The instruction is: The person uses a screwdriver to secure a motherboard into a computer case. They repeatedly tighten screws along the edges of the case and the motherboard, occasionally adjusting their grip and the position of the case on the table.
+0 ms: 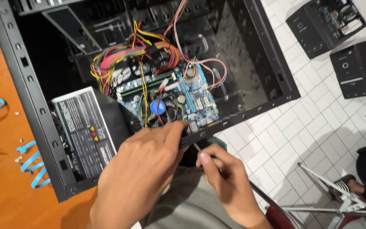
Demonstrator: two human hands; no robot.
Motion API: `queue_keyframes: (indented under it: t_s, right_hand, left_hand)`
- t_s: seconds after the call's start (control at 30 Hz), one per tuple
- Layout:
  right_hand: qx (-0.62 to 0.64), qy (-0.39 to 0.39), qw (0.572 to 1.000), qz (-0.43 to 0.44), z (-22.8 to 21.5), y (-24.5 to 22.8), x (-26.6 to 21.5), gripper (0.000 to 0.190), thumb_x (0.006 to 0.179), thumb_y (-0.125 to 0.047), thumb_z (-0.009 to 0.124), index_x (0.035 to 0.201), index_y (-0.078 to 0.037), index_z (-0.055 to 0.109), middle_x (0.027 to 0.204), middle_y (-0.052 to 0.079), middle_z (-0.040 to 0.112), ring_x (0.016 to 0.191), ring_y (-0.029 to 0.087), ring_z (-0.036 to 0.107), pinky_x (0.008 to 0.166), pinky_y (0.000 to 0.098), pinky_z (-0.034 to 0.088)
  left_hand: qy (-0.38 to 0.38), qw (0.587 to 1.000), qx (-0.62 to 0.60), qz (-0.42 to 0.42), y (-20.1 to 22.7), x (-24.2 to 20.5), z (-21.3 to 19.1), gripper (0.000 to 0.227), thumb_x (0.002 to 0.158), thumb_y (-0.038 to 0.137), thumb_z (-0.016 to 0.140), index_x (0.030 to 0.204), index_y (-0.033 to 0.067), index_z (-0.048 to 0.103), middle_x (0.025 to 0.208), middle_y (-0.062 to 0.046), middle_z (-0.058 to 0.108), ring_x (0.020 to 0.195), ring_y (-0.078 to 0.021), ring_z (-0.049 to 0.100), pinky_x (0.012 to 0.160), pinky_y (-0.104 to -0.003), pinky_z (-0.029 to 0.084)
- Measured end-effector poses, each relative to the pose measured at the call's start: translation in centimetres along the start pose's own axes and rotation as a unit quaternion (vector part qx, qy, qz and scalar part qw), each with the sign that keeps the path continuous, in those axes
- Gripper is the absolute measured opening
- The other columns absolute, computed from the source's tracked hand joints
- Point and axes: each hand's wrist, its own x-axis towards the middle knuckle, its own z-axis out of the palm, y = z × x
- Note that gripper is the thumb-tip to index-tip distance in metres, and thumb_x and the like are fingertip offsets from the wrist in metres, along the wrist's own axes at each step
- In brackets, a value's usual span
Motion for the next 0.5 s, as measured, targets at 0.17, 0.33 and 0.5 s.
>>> queue_keyframes:
  t_s: [0.17, 0.33, 0.5]
  right_hand:
    - [0.005, 0.010, 1.000, -0.017, 0.4, -0.2, -0.2, 0.029, 0.104, -0.025, 0.058, 0.083, -0.006, 0.062, 0.051, -0.001, 0.031, 0.049, 0.010, 0.027, 0.049, 0.0272, 0.022]
    - [-0.125, 0.059, 0.989, -0.049, 0.4, -1.1, -0.1, 0.029, 0.100, -0.032, 0.059, 0.082, -0.011, 0.069, 0.061, -0.002, 0.057, 0.052, 0.006, 0.038, 0.048, 0.0263, 0.026]
    - [-0.112, 0.070, 0.991, 0.007, 0.0, -0.5, 0.2, 0.031, 0.100, -0.033, 0.061, 0.082, -0.010, 0.069, 0.058, 0.000, 0.048, 0.053, 0.009, 0.032, 0.053, 0.0266, 0.026]
  left_hand:
    - [0.006, 1.000, 0.014, -0.003, 0.0, 0.0, -0.1, 0.038, 0.089, 0.008, 0.056, 0.127, 0.0033, 0.054, 0.097, -0.011, 0.067, 0.080, -0.0381, 0.067, 0.068, -0.048, 0.051]
    - [0.009, 0.999, 0.029, -0.012, 0.1, 0.0, 0.0, 0.024, 0.097, 0.016, 0.057, 0.119, 0.0071, 0.054, 0.092, -0.010, 0.067, 0.079, -0.0369, 0.068, 0.067, -0.049, 0.052]
    - [0.002, 1.000, 0.017, -0.022, 0.2, 0.1, -0.1, 0.021, 0.099, 0.019, 0.057, 0.117, 0.0082, 0.054, 0.093, -0.009, 0.066, 0.078, -0.0361, 0.068, 0.064, -0.050, 0.051]
